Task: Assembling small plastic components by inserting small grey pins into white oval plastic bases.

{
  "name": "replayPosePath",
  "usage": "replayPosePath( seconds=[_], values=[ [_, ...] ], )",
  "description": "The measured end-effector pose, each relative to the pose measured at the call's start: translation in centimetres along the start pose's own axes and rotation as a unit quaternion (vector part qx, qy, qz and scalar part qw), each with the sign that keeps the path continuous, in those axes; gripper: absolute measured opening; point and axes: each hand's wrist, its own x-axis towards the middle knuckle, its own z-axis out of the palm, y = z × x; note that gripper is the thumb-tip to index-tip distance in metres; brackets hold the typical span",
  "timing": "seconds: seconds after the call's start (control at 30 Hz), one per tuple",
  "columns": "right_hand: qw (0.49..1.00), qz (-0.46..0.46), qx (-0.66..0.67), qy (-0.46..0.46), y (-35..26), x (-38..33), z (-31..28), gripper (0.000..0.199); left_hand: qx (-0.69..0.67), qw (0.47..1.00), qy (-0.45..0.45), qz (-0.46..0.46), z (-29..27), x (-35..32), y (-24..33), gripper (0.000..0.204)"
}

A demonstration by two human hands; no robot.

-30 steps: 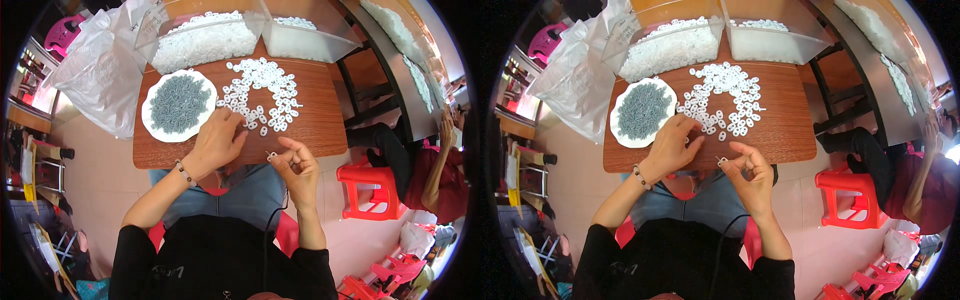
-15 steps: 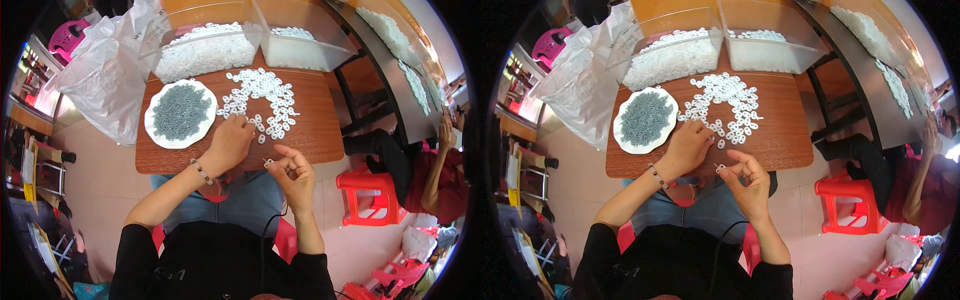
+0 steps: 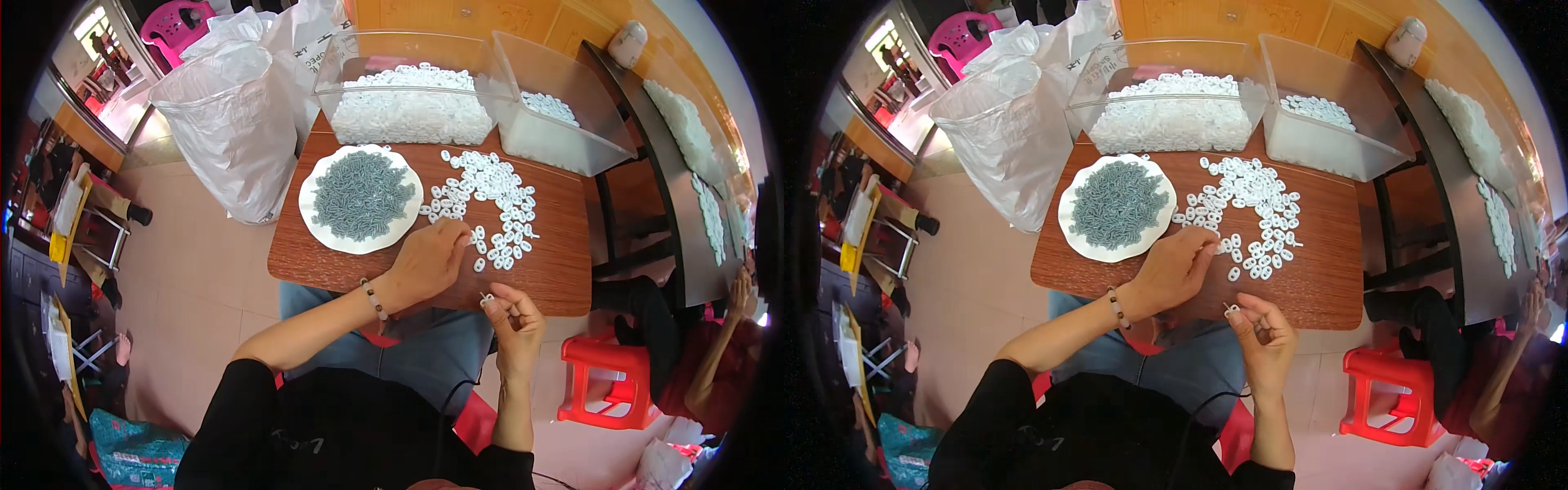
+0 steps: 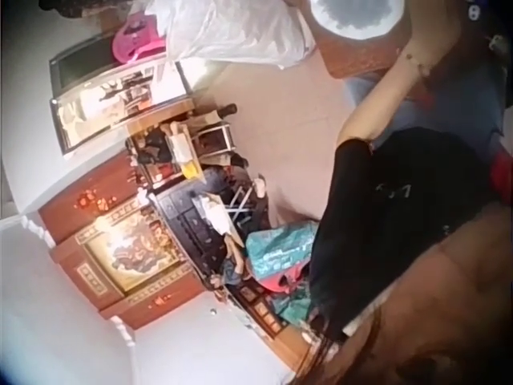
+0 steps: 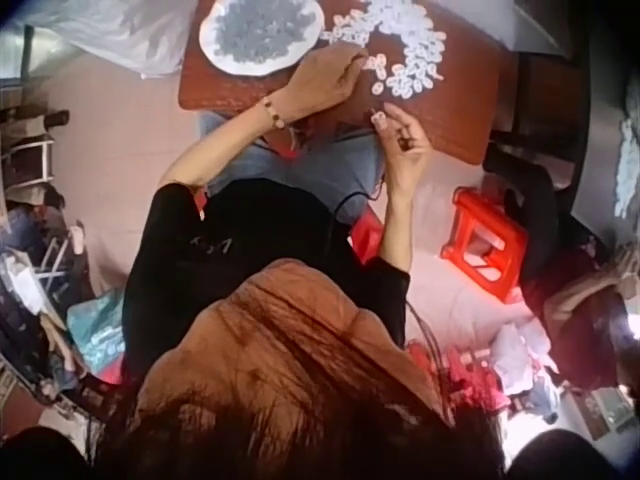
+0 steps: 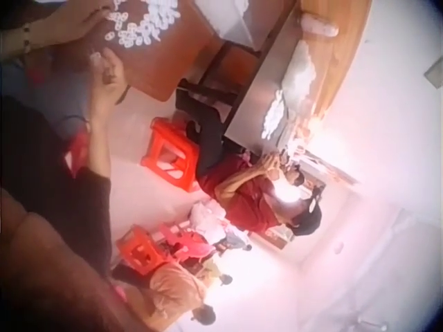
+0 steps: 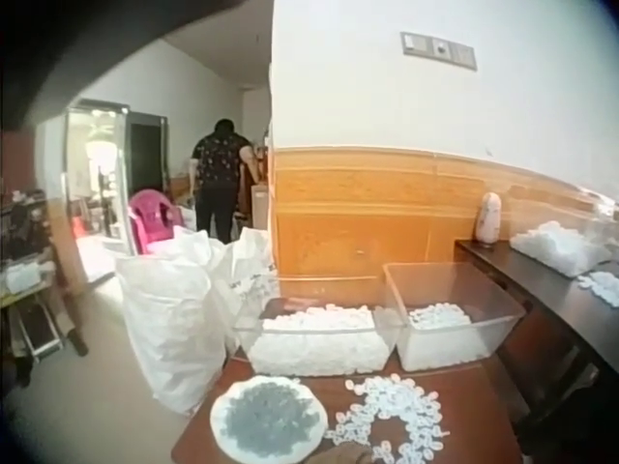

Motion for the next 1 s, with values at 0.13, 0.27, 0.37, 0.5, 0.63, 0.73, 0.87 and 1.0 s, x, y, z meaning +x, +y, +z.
replayPosePath(
  seconds=[0.13,0.27,0.37,0.5,0.63,0.73,0.87,1.0],
  values=[
    [1.0,0.012,0.02,0.005,0.3,0.1,-0.1,0.02,-0.251,0.943,-0.059,-0.209,-1.8,-1.1,1.5,0.015],
    [0.999,0.007,0.042,-0.003,0.3,0.2,0.1,0.015,-0.447,0.829,-0.075,-0.327,-3.8,-2.9,3.0,0.018],
    [0.998,0.002,0.063,-0.013,0.5,0.3,-0.1,0.014,-0.491,0.781,-0.082,-0.376,-4.4,-4.6,3.6,0.018],
    [0.996,0.015,0.089,-0.026,0.8,0.3,0.0,0.016,-0.55,0.726,-0.076,-0.406,-4.1,-6.6,3.6,0.018],
    [0.994,0.033,0.099,-0.017,0.3,0.1,0.6,0.018,-0.605,0.679,-0.063,-0.411,-4.0,-7.8,3.0,0.018],
    [0.996,0.028,0.086,-0.022,1.0,0.1,0.3,0.021,-0.636,0.648,-0.057,-0.416,-4.1,-8.2,3.0,0.019],
    [0.992,0.03,0.113,-0.038,1.2,0.1,0.4,0.013,-0.646,0.641,-0.065,-0.409,-3.8,-8.3,3.9,0.021],
    [0.99,0.04,0.124,-0.044,1.2,-0.1,0.7,0.012,-0.652,0.627,-0.109,-0.413,-3.6,-8.9,4.2,0.021]
  ],
)
